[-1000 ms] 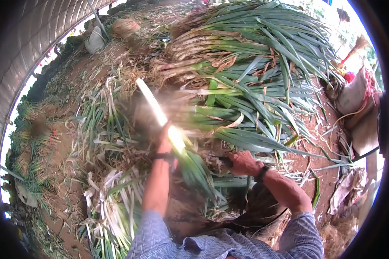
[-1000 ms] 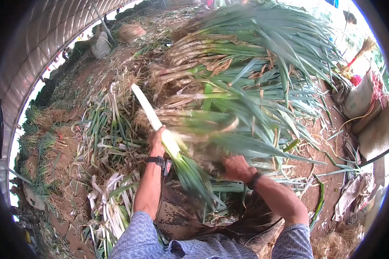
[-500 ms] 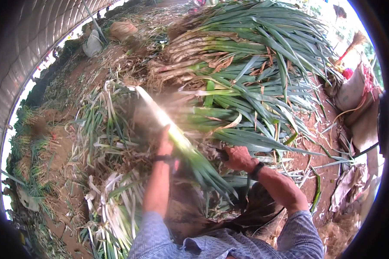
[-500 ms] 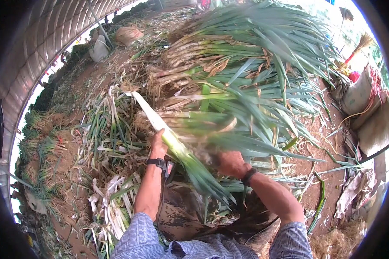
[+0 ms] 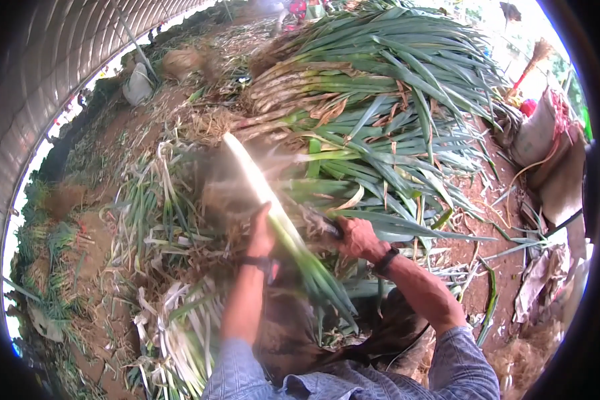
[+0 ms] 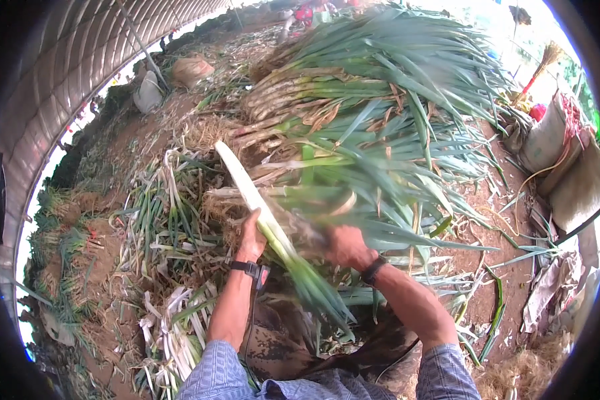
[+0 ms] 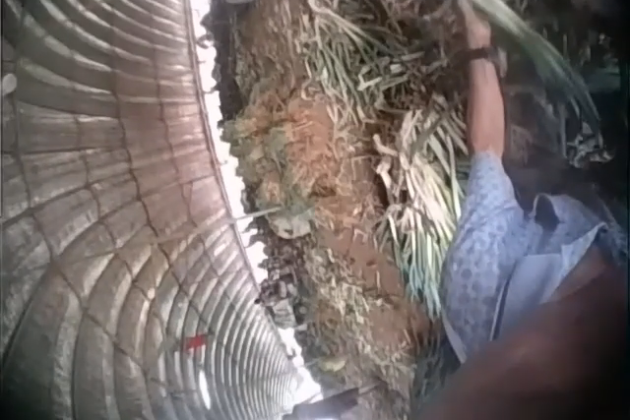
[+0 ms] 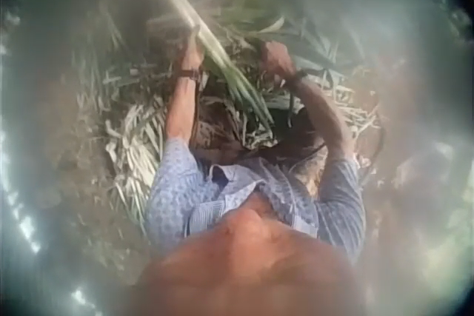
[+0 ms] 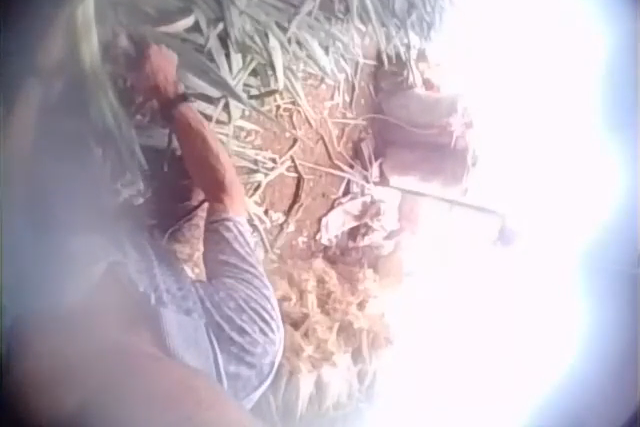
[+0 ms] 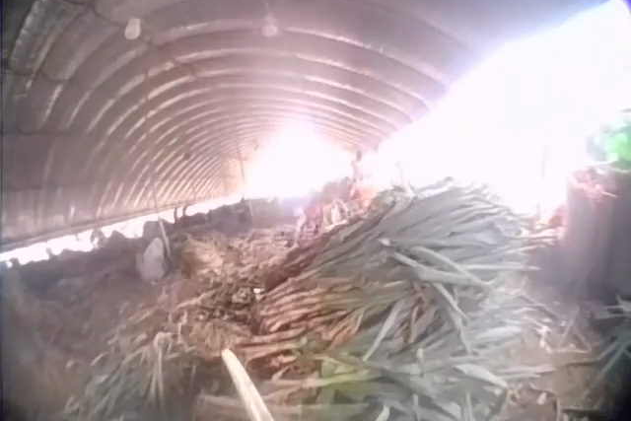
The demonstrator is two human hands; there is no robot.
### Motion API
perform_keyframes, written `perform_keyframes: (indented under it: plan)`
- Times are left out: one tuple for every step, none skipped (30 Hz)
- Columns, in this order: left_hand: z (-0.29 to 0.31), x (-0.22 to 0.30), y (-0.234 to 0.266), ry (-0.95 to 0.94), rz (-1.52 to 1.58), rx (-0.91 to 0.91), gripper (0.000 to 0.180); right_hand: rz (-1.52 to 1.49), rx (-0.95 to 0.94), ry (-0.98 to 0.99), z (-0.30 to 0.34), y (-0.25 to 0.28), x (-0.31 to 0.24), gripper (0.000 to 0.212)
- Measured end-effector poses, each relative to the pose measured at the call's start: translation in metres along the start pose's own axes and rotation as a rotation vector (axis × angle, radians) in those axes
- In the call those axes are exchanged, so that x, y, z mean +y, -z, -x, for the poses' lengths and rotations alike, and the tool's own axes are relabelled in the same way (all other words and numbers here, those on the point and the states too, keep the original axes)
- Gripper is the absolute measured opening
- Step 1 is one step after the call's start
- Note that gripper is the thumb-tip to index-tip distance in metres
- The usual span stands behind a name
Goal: The person peels the outer leaves and trims the roots from leeks using a knife and their hands. They move individual leeks from a pile for processing.
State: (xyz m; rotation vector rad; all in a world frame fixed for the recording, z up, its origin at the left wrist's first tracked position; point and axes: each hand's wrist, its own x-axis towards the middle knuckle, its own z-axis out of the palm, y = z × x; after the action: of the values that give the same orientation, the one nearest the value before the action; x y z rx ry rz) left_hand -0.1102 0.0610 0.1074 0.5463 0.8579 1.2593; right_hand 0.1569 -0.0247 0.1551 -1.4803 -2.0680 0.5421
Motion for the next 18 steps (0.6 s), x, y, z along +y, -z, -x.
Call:
perform_keyframes:
  plan:
    - [0.002,0.0,-0.004,-0.005,-0.005,-0.034,0.033,-0.032,0.028,0.019,-0.002,0.003,-0.002,0.041]
    - [0.004,0.001,-0.008,-0.006,-0.016,-0.017,0.033,-0.021,0.015,0.005,-0.005,0.006,-0.002,0.041]
    - [0.006,0.001,-0.01,-0.007,-0.029,0.0,0.034,-0.021,0.008,-0.003,-0.007,0.007,-0.003,0.04]
    - [0.006,0.001,-0.012,0.01,-0.047,0.028,0.035,-0.036,0.004,-0.008,-0.009,0.008,-0.003,0.039]
    - [0.007,0.001,-0.012,-0.018,-0.041,0.014,0.035,-0.02,-0.003,-0.026,-0.011,0.008,-0.003,0.039]
    - [0.007,0.001,-0.012,-0.037,-0.044,0.03,0.035,-0.018,-0.007,-0.043,-0.013,0.007,-0.003,0.039]
    - [0.006,-0.001,-0.01,-0.071,-0.048,-0.004,0.036,-0.029,-0.028,-0.088,-0.015,0.007,-0.003,0.04]
    - [0.004,-0.001,-0.006,-0.07,-0.185,0.035,0.036,-0.025,-0.009,-0.053,-0.016,0.007,-0.003,0.04]
    - [0.002,-0.002,-0.002,-0.086,-0.322,0.024,0.037,-0.033,-0.008,-0.046,-0.016,0.007,-0.004,0.041]
    - [0.0,-0.005,0.003,-0.109,-0.46,0.049,0.037,-0.055,-0.026,-0.066,-0.016,0.009,-0.006,0.041]
    - [-0.003,-0.007,0.009,-0.139,-0.514,0.017,0.034,-0.045,-0.026,-0.032,-0.015,0.011,-0.008,0.042]
    - [-0.006,-0.012,0.013,-0.177,-0.57,0.022,0.031,-0.049,-0.046,-0.025,-0.014,0.015,-0.01,0.043]
    - [-0.005,-0.014,0.021,-0.234,-0.605,-0.014,0.028,-0.064,-0.091,-0.054,-0.013,0.018,-0.013,0.044]
    - [-0.014,-0.019,0.021,-0.25,-0.631,0.153,0.03,-0.068,-0.098,-0.044,-0.011,0.022,-0.015,0.045]
    - [-0.016,-0.02,0.026,-0.269,-0.609,0.147,0.033,-0.08,-0.131,-0.071,-0.007,0.027,-0.017,0.046]
    - [-0.018,-0.02,0.031,-0.231,-0.6,0.13,0.037,-0.114,-0.163,-0.099,-0.005,0.031,-0.018,0.046]
    - [-0.019,-0.019,0.036,-0.203,-0.577,0.101,0.04,-0.067,-0.164,-0.104,-0.003,0.032,-0.02,0.046]
    - [-0.021,-0.019,0.039,-0.141,-0.538,0.115,0.043,-0.042,-0.165,-0.112,-0.001,0.031,-0.022,0.045]
